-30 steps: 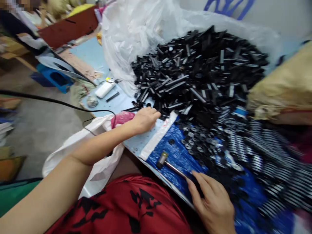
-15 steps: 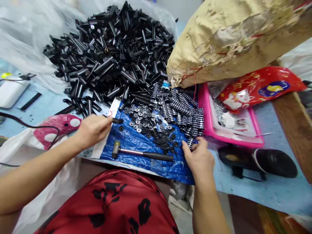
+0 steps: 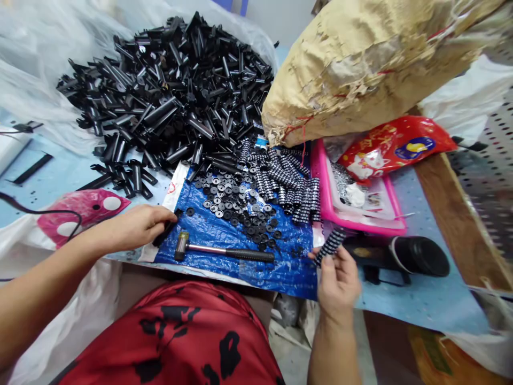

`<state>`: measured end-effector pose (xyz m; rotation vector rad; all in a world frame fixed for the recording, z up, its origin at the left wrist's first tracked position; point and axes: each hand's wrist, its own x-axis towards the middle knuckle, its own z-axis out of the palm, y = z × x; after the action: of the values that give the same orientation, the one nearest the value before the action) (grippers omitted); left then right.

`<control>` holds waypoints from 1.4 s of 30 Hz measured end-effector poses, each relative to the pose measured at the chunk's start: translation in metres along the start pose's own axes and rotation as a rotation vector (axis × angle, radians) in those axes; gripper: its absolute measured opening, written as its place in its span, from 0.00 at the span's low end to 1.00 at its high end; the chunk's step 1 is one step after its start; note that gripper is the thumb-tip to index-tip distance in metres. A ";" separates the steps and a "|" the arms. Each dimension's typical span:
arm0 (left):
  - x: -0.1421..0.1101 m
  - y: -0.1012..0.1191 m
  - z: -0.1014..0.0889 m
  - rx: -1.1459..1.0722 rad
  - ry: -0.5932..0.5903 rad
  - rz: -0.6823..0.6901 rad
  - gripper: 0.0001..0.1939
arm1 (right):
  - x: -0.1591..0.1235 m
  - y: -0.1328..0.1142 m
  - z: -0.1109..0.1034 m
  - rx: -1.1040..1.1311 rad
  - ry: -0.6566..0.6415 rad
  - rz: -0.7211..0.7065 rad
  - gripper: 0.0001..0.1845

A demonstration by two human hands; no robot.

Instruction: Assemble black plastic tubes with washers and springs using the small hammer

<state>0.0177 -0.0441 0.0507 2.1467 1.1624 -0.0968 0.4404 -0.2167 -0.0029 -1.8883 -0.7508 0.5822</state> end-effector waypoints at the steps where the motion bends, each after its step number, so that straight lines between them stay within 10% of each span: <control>1: 0.000 -0.001 0.002 -0.038 0.002 -0.014 0.16 | -0.004 -0.005 0.006 0.096 -0.042 0.028 0.47; 8: 0.006 0.023 0.054 -0.715 0.489 -0.173 0.19 | -0.011 -0.046 0.052 0.544 -0.352 0.221 0.39; 15: 0.005 0.063 0.068 -1.396 0.380 -0.273 0.25 | -0.032 -0.058 0.086 0.669 -0.502 0.288 0.38; 26: 0.036 0.138 0.085 -0.954 0.290 0.250 0.17 | -0.064 -0.083 0.119 0.749 -0.361 0.319 0.36; 29: 0.036 0.139 0.085 -0.949 0.268 0.273 0.13 | -0.066 -0.073 0.116 0.529 -0.428 0.021 0.41; 32: 0.026 0.131 0.076 -1.021 0.190 0.198 0.15 | -0.060 -0.056 0.105 0.136 -0.446 -0.556 0.62; 35: 0.017 0.124 0.071 -1.045 0.116 0.148 0.17 | -0.052 -0.050 0.098 -0.153 -0.393 -1.017 0.63; 42: 0.021 0.125 0.085 -1.257 0.229 -0.065 0.32 | -0.062 -0.066 0.098 -0.237 -0.291 -1.204 0.60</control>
<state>0.1464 -0.1262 0.0444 1.0028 0.9813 0.6888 0.3142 -0.1793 0.0220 -1.2024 -1.9728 -0.0296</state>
